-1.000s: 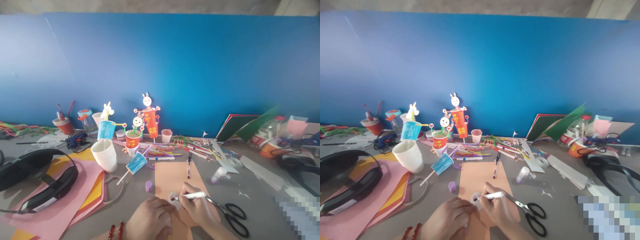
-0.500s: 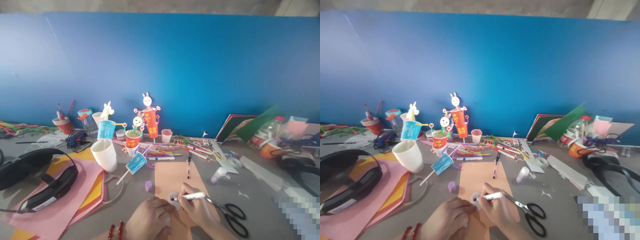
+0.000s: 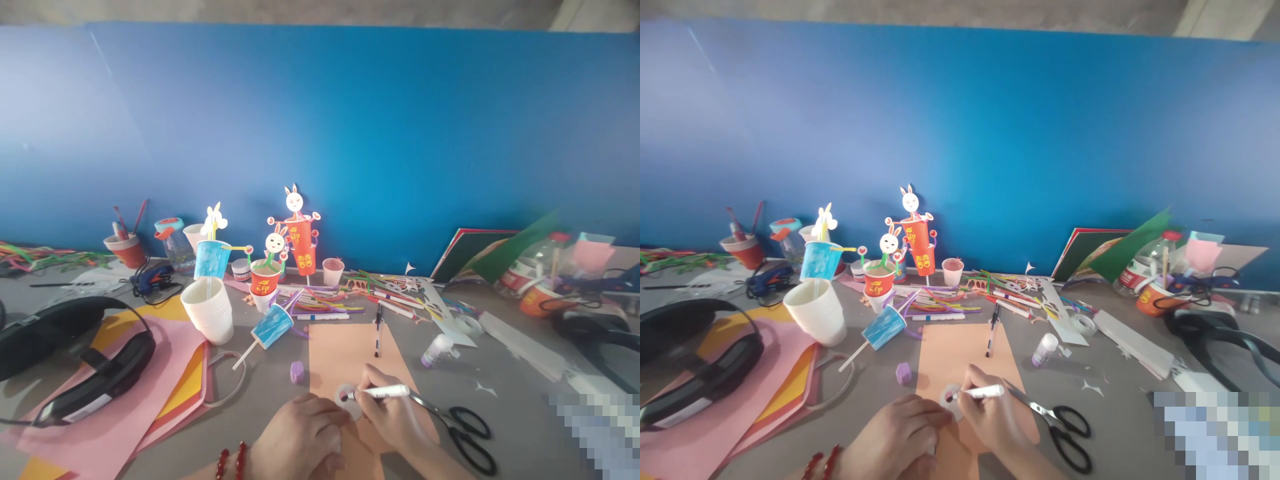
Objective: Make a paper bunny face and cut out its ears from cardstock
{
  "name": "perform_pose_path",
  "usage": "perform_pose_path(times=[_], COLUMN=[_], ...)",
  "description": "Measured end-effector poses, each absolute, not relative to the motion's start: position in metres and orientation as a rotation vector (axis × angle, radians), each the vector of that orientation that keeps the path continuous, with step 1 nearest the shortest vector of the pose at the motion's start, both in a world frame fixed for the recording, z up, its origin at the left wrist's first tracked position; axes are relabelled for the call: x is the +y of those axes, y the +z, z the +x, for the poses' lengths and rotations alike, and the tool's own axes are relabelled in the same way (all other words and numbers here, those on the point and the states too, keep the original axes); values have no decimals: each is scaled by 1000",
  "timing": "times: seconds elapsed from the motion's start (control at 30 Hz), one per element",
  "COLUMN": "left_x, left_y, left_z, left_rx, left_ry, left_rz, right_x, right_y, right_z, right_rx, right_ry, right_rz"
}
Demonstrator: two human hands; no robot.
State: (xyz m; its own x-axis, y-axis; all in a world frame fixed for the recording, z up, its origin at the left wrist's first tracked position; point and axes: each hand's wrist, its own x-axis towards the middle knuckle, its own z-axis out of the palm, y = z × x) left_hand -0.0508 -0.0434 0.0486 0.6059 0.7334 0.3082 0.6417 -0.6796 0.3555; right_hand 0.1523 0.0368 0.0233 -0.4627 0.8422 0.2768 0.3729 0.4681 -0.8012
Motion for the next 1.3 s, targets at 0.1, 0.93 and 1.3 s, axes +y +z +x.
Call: perform_pose_path(times=[0.1, 0.93, 1.3], left_x=[-43, -42, -43], left_y=[47, 45, 46], left_z=[-51, -53, -53], left_rx=[1133, 1114, 1117], left_ry=[641, 603, 633], left_rz=[2624, 2647, 2626], right_x=[36, 32, 34], right_y=[31, 40, 36], right_z=[152, 151, 151], right_rx=[-2053, -2043, -2026], right_ry=[871, 883, 948], right_rz=[-1009, -1022, -1028])
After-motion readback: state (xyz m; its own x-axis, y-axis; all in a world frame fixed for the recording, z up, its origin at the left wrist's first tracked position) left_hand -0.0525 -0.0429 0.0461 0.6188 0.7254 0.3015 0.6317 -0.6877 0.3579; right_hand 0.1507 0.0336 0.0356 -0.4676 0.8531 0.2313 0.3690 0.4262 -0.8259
